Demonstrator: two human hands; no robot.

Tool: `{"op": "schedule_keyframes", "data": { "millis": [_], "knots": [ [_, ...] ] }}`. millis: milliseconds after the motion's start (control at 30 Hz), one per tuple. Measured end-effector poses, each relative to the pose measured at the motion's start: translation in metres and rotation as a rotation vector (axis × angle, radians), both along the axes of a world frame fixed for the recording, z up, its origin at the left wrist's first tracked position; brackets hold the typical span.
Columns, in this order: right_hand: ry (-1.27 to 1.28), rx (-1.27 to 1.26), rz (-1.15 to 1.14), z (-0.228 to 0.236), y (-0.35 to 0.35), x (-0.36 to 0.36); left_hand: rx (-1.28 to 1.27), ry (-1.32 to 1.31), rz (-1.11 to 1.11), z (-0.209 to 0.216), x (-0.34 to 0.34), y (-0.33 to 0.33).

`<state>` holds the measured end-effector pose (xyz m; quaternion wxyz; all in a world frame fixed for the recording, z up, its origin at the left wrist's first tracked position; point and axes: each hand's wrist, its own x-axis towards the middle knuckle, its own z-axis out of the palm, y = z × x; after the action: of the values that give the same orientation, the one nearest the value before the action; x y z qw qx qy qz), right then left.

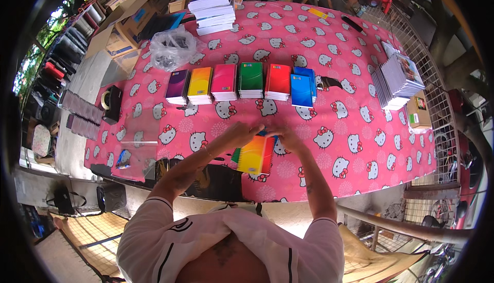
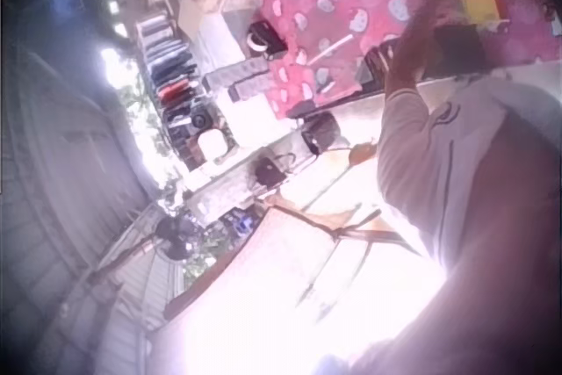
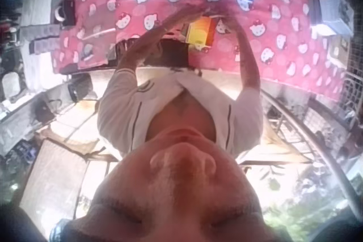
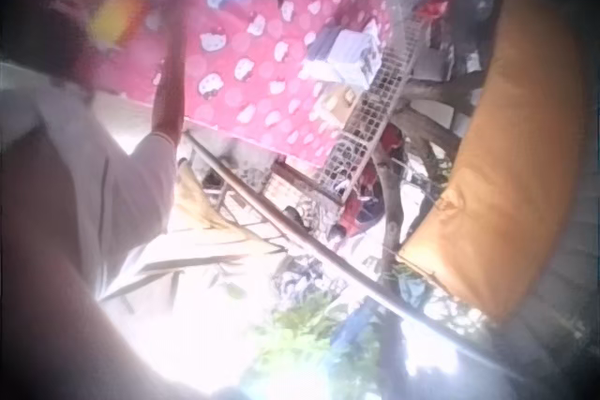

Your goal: The person picks up small colored notebooks from a table, places them individually into plastic sleeves, and uses a tape dispenser to seal the bags.

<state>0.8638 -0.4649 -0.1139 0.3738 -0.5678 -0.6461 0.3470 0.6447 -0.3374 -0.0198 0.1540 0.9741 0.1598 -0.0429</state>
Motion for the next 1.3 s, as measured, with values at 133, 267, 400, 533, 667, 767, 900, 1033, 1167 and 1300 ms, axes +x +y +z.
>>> {"op": "schedule_keyframes", "data": {
  "millis": [133,267,400,533,667,767,900,1033,1167,1300],
  "knots": [
    [-0.749,0.452,-0.683,0.071,0.028,-0.006,0.135,-0.470,0.568,-0.015,-0.001,0.052],
    [-0.775,0.384,-0.710,0.074,0.047,0.039,0.554,-0.604,0.360,-0.029,-0.032,0.128],
    [-0.389,0.185,-0.893,0.091,0.002,0.007,0.358,-0.792,0.523,0.043,-0.047,0.085],
    [-0.903,0.150,-0.355,0.077,-0.042,-0.114,0.286,-0.909,0.354,0.062,-0.074,0.037],
    [-0.116,-0.083,-0.569,0.058,-0.041,-0.103,0.110,-0.799,-0.022,-0.014,-0.088,-0.061],
    [-0.044,0.141,-0.730,0.074,0.006,-0.072,0.007,-0.685,-0.179,-0.025,-0.078,-0.085],
    [-0.759,0.482,-0.602,0.072,0.101,-0.066,0.060,-0.729,0.389,-0.029,-0.067,0.022],
    [-0.884,0.463,-0.432,0.040,0.150,-0.031,0.676,-0.590,0.504,-0.021,-0.093,0.132],
    [-0.702,0.413,-0.398,0.092,0.116,-0.067,0.462,-0.696,0.494,0.005,-0.128,0.121],
    [-0.742,0.243,-0.264,0.074,-0.011,-0.106,0.167,-0.969,0.396,0.074,-0.120,0.033]
  ]
}}
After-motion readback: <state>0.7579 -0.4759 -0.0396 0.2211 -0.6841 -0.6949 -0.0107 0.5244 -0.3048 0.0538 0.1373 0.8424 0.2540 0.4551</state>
